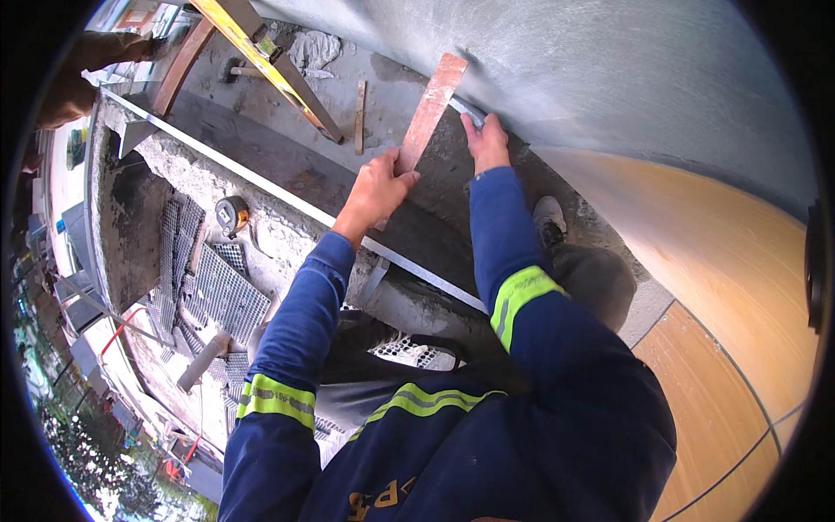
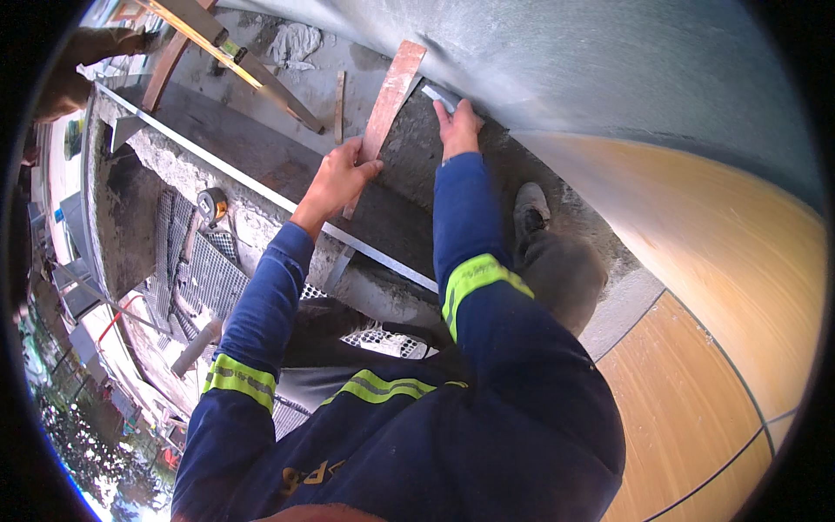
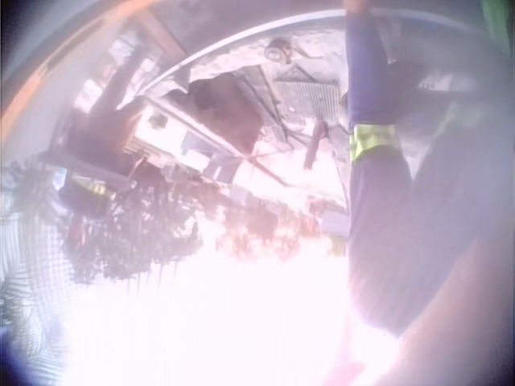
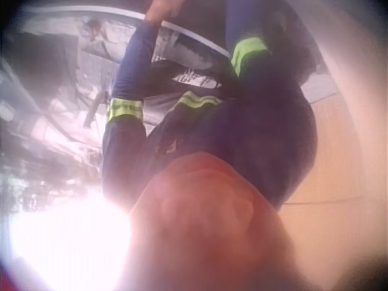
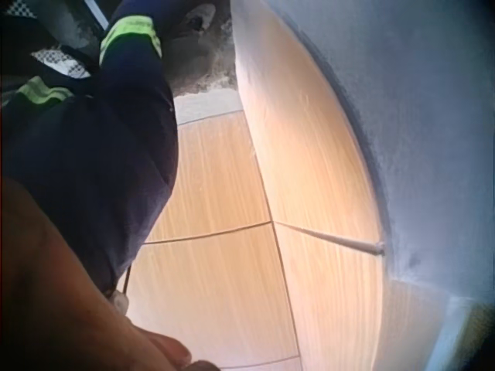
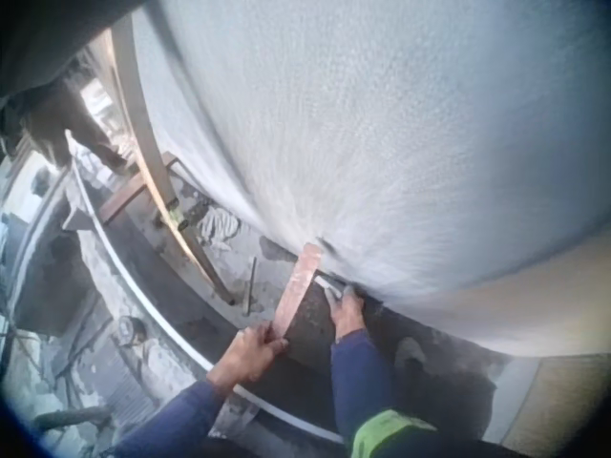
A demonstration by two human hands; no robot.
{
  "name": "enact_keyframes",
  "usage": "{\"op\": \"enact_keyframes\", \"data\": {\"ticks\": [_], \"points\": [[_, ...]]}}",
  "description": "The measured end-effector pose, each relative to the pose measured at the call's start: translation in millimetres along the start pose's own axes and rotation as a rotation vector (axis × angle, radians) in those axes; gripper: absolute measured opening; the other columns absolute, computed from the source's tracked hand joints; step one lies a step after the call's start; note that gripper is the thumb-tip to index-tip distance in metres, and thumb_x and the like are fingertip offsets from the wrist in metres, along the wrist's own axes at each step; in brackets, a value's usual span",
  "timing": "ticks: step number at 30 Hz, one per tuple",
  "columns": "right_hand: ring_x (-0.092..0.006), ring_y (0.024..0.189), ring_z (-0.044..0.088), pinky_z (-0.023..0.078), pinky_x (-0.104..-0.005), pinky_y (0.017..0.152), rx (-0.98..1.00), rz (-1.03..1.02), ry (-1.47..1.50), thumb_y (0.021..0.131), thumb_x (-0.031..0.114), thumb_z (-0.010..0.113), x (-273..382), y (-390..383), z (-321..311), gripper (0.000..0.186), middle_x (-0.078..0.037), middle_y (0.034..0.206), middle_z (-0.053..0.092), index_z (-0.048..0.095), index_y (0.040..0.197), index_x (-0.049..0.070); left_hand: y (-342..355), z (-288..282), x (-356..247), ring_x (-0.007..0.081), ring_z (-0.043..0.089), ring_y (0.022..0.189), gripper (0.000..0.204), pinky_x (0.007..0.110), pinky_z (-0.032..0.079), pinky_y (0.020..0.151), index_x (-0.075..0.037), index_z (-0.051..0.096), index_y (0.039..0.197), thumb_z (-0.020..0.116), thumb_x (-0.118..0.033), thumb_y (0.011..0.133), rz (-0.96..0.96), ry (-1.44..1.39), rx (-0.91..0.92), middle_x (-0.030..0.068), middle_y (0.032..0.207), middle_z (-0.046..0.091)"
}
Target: The person uses a spirit level and a trowel to check and smooth a freshly poured concrete surface. They repeatedly place the level against the wall, observe the bubble, and scrape the surface with the trowel to achieve a flat finish.
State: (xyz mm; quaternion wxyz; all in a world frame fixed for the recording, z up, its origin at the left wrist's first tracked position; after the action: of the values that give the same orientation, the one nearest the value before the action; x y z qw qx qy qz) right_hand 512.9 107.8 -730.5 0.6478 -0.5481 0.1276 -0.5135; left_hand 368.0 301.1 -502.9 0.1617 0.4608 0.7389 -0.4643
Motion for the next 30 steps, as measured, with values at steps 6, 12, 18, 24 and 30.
{"op": "enact_keyframes", "data": {"ticks": [6, 12, 18, 24, 30], "points": [[-0.0411, 0.111, 0.069, 0.066, -0.049, 0.084, 0.32, 0.109, -0.216, 0.098, 0.002, 0.056, 36.2, -114.1, -17.1, 0.043, -0.022, 0.138, 0.054, 0.042, 0.139, -0.002, 7.7, -3.4, 13.6, 0.039, 0.072, 0.095, 0.033, 0.044, 0.054, 0.084, 0.004, 0.063, 0.107, 0.076, -0.021, 0.088, 0.087, -0.21, -0.112, 0.0257, 0.097, 0.072], [-0.0419, 0.119, 0.064, 0.06, -0.0536, 0.097, 0.447, -0.135, -0.142, 0.085, -0.009, 0.052, 43.1, -182.8, -9.5, 0.067, -0.017, 0.142, 0.052, 0.041, 0.146, 0.017, -0.1, -16.0, -3.7, 0.0176, 0.069, 0.1, 0.03, 0.032, 0.053, 0.09, 0.007, 0.062, 0.113, 0.072, -0.004, 0.087, 0.086, -0.234, -0.061, 0.0123, 0.107, 0.074], [-0.0329, 0.117, 0.062, 0.055, -0.0628, 0.103, 0.418, -0.329, 0.016, 0.078, -0.013, 0.052, 59.0, -171.6, 25.4, 0.052, -0.015, 0.128, 0.06, 0.056, 0.128, -0.001, -4.3, 1.5, 24.9, 0.039, 0.072, 0.097, 0.038, 0.045, 0.054, 0.085, 0.003, 0.064, 0.11, 0.074, -0.02, 0.083, 0.188, -0.17, -0.091, 0.0261, 0.101, 0.073], [-0.0277, 0.114, 0.061, 0.055, -0.0503, 0.095, 0.491, -0.478, -0.048, 0.075, -0.012, 0.053, 86.6, -172.8, 54.4, 0.064, -0.01, 0.131, 0.058, 0.05, 0.136, 0.007, -21.7, 12.6, -15.5, 0.0461, 0.069, 0.103, 0.036, 0.049, 0.054, 0.088, 0.002, 0.064, 0.109, 0.074, -0.02, 0.083, 0.182, 0.021, -0.04, 0.0293, 0.102, 0.071], [-0.0244, 0.106, 0.064, 0.056, -0.0458, 0.091, 0.448, -0.402, 0.007, 0.077, -0.007, 0.06, 83.4, -163.6, 57.8, 0.046, -0.008, 0.117, 0.063, 0.055, 0.121, 0.005, -11.8, 21.1, -5.8, 0.0405, 0.071, 0.104, 0.04, 0.045, 0.054, 0.089, 0.001, 0.065, 0.116, 0.078, -0.02, 0.085, 0.152, 0.09, -0.026, 0.0268, 0.106, 0.072]]}}
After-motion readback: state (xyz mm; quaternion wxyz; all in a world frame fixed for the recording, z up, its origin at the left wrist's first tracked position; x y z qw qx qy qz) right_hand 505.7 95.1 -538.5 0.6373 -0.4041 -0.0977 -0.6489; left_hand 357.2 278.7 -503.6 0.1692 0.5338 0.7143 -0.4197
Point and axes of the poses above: each hand's wrist, its own y-axis towards the middle knuckle, its own z-axis out of the palm, x = y × z, the point moved 3 cm from there along y, towards the middle knuckle
